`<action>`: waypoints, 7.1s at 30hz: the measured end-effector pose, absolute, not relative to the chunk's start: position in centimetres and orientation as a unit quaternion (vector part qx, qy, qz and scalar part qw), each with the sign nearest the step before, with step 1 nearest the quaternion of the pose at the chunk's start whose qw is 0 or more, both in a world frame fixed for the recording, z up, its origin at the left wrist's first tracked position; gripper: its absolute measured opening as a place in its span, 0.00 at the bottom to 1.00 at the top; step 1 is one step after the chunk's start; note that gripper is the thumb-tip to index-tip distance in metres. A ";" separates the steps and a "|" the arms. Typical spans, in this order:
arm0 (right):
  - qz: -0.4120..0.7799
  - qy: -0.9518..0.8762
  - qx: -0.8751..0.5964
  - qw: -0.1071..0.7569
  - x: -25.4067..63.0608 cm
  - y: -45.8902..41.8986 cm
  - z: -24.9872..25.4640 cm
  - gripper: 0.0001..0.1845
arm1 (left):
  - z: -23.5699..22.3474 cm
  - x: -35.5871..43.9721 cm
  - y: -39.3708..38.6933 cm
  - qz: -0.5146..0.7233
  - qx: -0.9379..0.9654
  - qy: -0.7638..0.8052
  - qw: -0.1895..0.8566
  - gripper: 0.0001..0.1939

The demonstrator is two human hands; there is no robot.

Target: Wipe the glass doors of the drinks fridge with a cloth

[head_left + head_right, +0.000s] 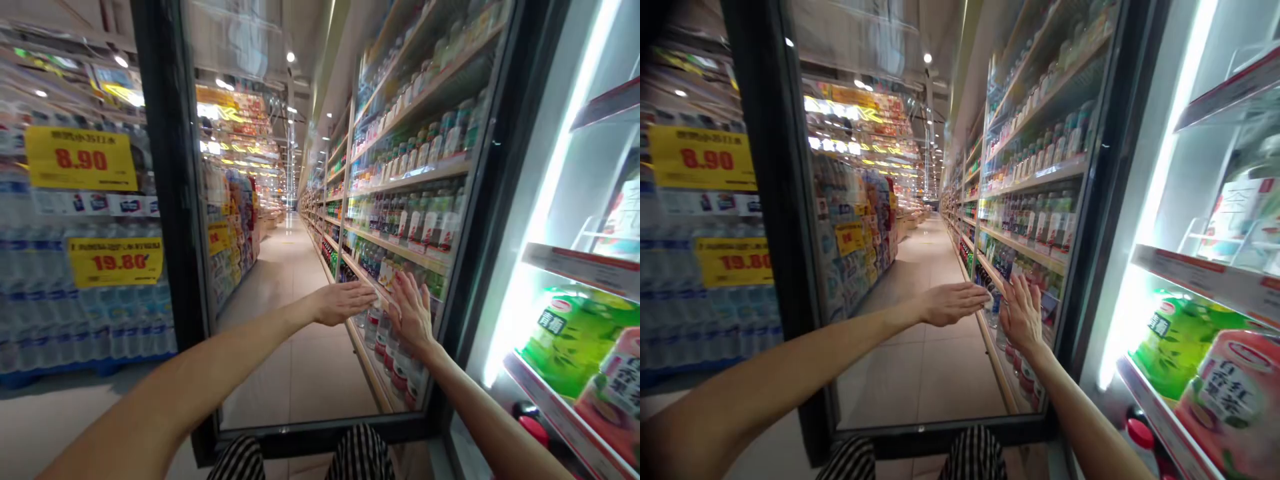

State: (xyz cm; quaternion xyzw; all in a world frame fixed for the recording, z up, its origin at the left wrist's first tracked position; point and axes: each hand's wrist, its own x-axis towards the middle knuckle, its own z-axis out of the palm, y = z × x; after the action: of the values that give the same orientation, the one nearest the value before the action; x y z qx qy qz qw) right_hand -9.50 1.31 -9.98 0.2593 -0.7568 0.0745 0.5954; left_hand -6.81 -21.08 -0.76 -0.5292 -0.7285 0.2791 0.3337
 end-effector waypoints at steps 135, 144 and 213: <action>0.067 -0.725 0.190 0.659 -11.2 -2.4 2.1 0.26 | 4.5 -3.9 -29.9 0.132 -0.106 -0.774 0.610 0.33; 0.045 -0.737 0.231 0.634 -11.3 -1.6 -1.8 0.27 | 1.8 -3.8 -28.7 0.130 -0.125 -0.785 0.593 0.33; 0.007 -0.742 0.431 0.514 -8.2 -8.0 -16.0 0.27 | -13.9 -0.9 -30.4 0.133 -0.164 -0.848 0.486 0.27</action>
State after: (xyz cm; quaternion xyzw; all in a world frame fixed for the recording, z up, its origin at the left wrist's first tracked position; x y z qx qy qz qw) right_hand -8.22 -7.97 -16.00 0.4307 -0.7419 0.0072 0.5138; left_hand -0.88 -30.44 -13.86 -0.1640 -0.8480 0.1331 0.4861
